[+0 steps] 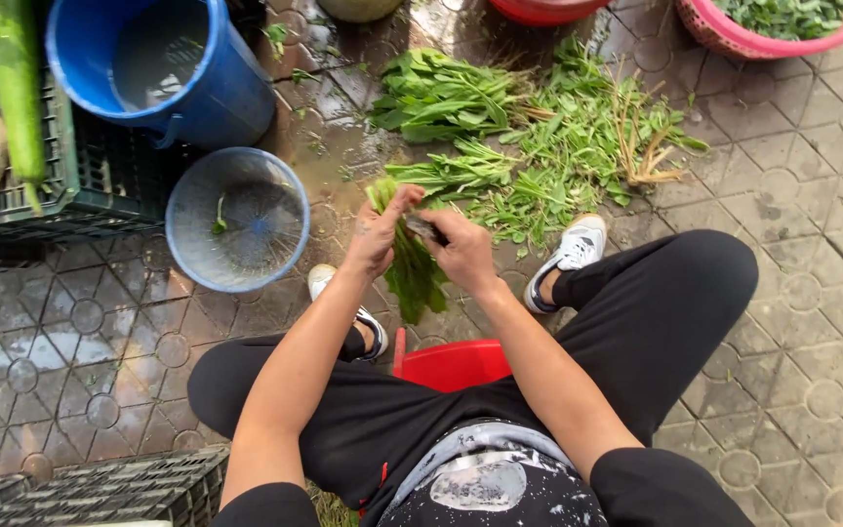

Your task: Trimming the roots and stems of leafy green vegetables using a knife and sorting them into a bowl

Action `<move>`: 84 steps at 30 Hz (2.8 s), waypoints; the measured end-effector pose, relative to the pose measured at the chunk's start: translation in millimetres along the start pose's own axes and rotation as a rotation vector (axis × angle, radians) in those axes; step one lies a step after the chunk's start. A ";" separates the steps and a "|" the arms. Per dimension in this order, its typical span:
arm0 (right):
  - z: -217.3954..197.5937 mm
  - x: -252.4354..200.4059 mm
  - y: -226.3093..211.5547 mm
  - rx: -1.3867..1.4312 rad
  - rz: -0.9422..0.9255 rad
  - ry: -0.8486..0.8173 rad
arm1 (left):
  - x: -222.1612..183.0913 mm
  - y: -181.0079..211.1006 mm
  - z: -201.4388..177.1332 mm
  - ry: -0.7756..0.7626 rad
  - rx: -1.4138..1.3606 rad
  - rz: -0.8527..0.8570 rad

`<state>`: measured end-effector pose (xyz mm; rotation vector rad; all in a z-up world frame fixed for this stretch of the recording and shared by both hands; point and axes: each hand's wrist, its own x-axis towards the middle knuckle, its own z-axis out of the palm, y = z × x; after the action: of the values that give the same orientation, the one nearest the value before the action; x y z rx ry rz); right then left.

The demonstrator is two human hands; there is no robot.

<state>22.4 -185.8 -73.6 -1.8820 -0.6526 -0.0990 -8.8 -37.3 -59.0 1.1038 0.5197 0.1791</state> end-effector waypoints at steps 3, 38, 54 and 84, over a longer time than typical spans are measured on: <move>4.2 5.3 19.6 0.111 -0.064 0.003 | -1.0 18.3 -0.9 -0.076 0.162 0.233; -70.6 74.6 81.6 0.697 0.868 -0.376 | 53.4 60.7 -5.2 -0.263 1.264 0.652; -64.7 24.4 24.5 0.971 0.896 -0.111 | 36.7 -0.4 -20.7 -0.416 0.698 -0.017; -14.1 6.1 8.9 0.609 0.474 0.027 | 15.8 1.9 2.0 -0.044 0.158 -0.101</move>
<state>35.0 -198.2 -73.1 -1.3888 -0.1675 0.3450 6.1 -31.9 -61.6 1.2294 0.5559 0.0254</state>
